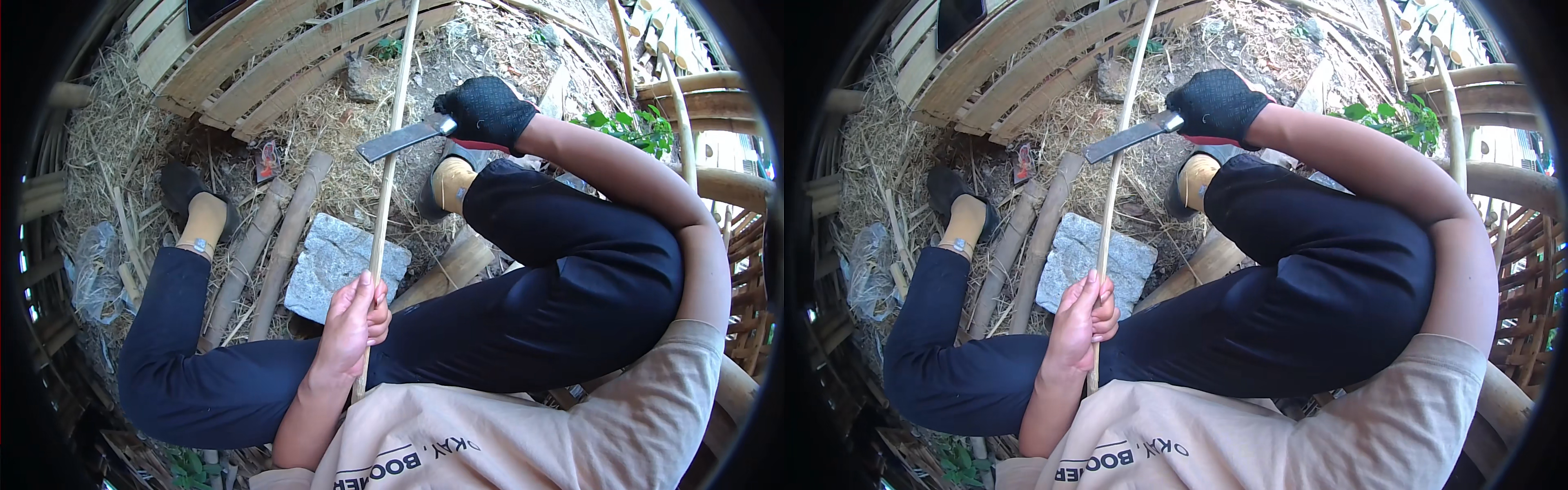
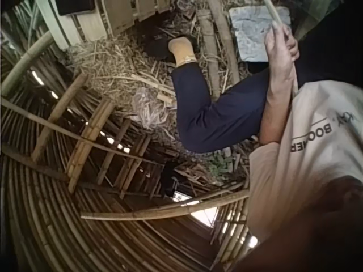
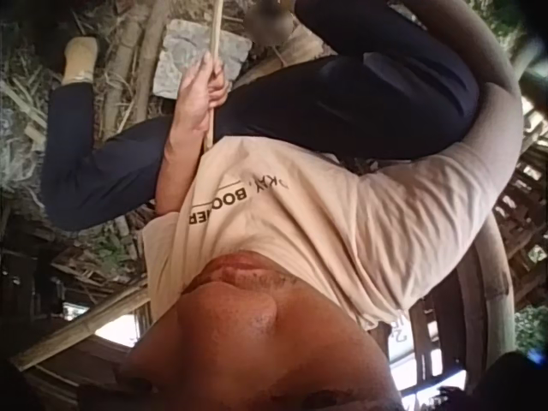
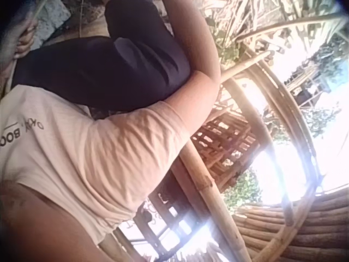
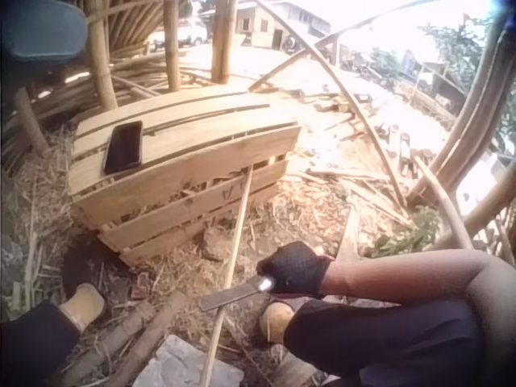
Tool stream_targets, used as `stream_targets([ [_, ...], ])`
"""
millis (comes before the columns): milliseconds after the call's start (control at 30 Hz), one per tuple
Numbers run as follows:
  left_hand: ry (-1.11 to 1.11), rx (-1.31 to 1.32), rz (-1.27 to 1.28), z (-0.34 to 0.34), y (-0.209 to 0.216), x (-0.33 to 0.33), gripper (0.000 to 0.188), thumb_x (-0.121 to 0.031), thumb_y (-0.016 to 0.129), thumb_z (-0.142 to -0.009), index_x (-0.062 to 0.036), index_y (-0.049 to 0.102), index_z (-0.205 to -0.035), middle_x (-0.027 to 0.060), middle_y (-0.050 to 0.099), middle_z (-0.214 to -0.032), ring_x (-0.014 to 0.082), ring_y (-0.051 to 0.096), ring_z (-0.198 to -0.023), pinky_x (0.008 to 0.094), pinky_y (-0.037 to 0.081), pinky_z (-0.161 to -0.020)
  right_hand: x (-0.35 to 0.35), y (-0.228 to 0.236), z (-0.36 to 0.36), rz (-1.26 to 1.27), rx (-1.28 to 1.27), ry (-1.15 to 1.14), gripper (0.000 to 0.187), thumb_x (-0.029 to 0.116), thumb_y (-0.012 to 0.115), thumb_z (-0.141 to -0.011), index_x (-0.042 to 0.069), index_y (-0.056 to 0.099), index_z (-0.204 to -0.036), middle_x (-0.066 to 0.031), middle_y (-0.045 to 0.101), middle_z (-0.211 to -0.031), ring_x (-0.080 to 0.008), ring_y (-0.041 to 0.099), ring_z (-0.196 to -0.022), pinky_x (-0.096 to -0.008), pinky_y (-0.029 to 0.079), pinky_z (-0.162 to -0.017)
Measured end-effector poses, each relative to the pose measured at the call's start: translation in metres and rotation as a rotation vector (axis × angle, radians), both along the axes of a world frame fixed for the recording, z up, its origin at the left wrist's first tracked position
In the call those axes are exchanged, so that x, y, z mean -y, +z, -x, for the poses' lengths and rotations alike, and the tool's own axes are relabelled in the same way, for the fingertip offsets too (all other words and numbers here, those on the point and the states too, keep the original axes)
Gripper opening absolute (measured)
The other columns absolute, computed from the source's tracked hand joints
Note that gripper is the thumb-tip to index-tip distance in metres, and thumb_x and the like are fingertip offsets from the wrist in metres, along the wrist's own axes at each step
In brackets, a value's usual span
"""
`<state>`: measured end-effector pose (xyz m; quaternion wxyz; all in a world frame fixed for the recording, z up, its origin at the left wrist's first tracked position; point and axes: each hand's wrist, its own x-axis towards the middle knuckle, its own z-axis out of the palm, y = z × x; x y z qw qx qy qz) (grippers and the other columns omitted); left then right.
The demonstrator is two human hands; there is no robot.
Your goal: The person is using a metal scraper to shave the surface of a long wooden stick while sitting on the ground. They hold the stick with one hand and repeatedly scrape along its length with the tool held in the other hand.
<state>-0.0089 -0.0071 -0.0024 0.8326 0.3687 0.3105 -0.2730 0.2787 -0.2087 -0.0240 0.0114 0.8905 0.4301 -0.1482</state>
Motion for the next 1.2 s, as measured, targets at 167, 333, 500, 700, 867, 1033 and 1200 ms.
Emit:
stream_targets([
  [167,-0.005,0.026,0.007,0.003,0.001,0.001,0.035,-0.036,0.036,-0.108,-0.0131,0.042,-0.082,-0.0078,0.026,-0.056,0.0015,0.021,-0.043,0.0189,0.020,-0.037,0.021,-0.010,-0.044,-0.041,0.055,-0.278,0.023,0.032,0.067,-0.082,0.014,0.075,-0.094,-0.0175,0.070,-0.082,-0.0358,0.069,-0.078,-0.0445,0.054,-0.071],
  [333,0.004,0.024,0.001,0.002,0.003,0.001,0.035,-0.036,0.035,-0.108,-0.0129,0.042,-0.082,-0.0080,0.026,-0.056,0.0015,0.021,-0.043,0.0189,0.020,-0.037,0.039,-0.004,-0.078,-0.004,0.111,-0.382,0.033,0.040,0.066,-0.085,0.011,0.075,-0.098,-0.0184,0.071,-0.087,-0.0355,0.069,-0.082,-0.0438,0.054,-0.076],
  [500,0.037,0.017,-0.025,0.001,0.002,-0.001,0.034,-0.035,0.037,-0.108,-0.0120,0.044,-0.084,-0.0082,0.027,-0.057,0.0013,0.023,-0.043,0.0187,0.021,-0.037,0.028,0.007,-0.056,-0.076,-0.024,-0.409,0.041,0.046,0.068,-0.085,0.010,0.074,-0.102,-0.0178,0.072,-0.090,-0.0352,0.069,-0.085,-0.0426,0.053,-0.080],
  [700,0.032,-0.002,-0.086,-0.002,0.003,0.002,0.034,-0.035,0.037,-0.108,-0.0109,0.047,-0.086,-0.0083,0.030,-0.057,0.0006,0.025,-0.044,0.0178,0.023,-0.038,-0.007,0.022,0.009,-0.047,-0.286,-0.213,0.037,0.043,0.068,-0.084,0.012,0.073,-0.101,-0.0167,0.071,-0.091,-0.0360,0.068,-0.086,-0.0431,0.053,-0.080],
  [867,0.021,-0.011,-0.139,-0.001,0.001,0.004,0.034,-0.036,0.037,-0.108,-0.0107,0.047,-0.087,-0.0086,0.031,-0.058,0.0002,0.025,-0.044,0.0173,0.023,-0.039,-0.020,0.027,0.027,0.051,-0.241,0.022,0.026,0.034,0.067,-0.082,0.013,0.073,-0.095,-0.0163,0.071,-0.086,-0.0362,0.069,-0.084,-0.0450,0.055,-0.075],
  [1033,0.008,0.012,-0.154,0.001,-0.004,0.004,0.034,-0.036,0.036,-0.108,-0.0112,0.047,-0.088,-0.0086,0.031,-0.058,0.0002,0.025,-0.045,0.0171,0.023,-0.040,-0.017,0.017,0.024,0.072,-0.116,0.057,0.021,0.026,0.067,-0.076,0.015,0.074,-0.092,-0.0148,0.071,-0.082,-0.0342,0.070,-0.080,-0.0452,0.055,-0.070],
  [1200,0.005,-0.001,-0.151,0.000,-0.002,0.006,0.034,-0.037,0.037,-0.108,-0.0114,0.047,-0.088,-0.0085,0.032,-0.059,0.0003,0.025,-0.046,0.0175,0.023,-0.040,-0.014,0.012,0.019,0.055,-0.058,0.079,0.019,0.024,0.068,-0.075,0.014,0.073,-0.090,-0.0148,0.070,-0.080,-0.0340,0.070,-0.078,-0.0456,0.055,-0.070],
])
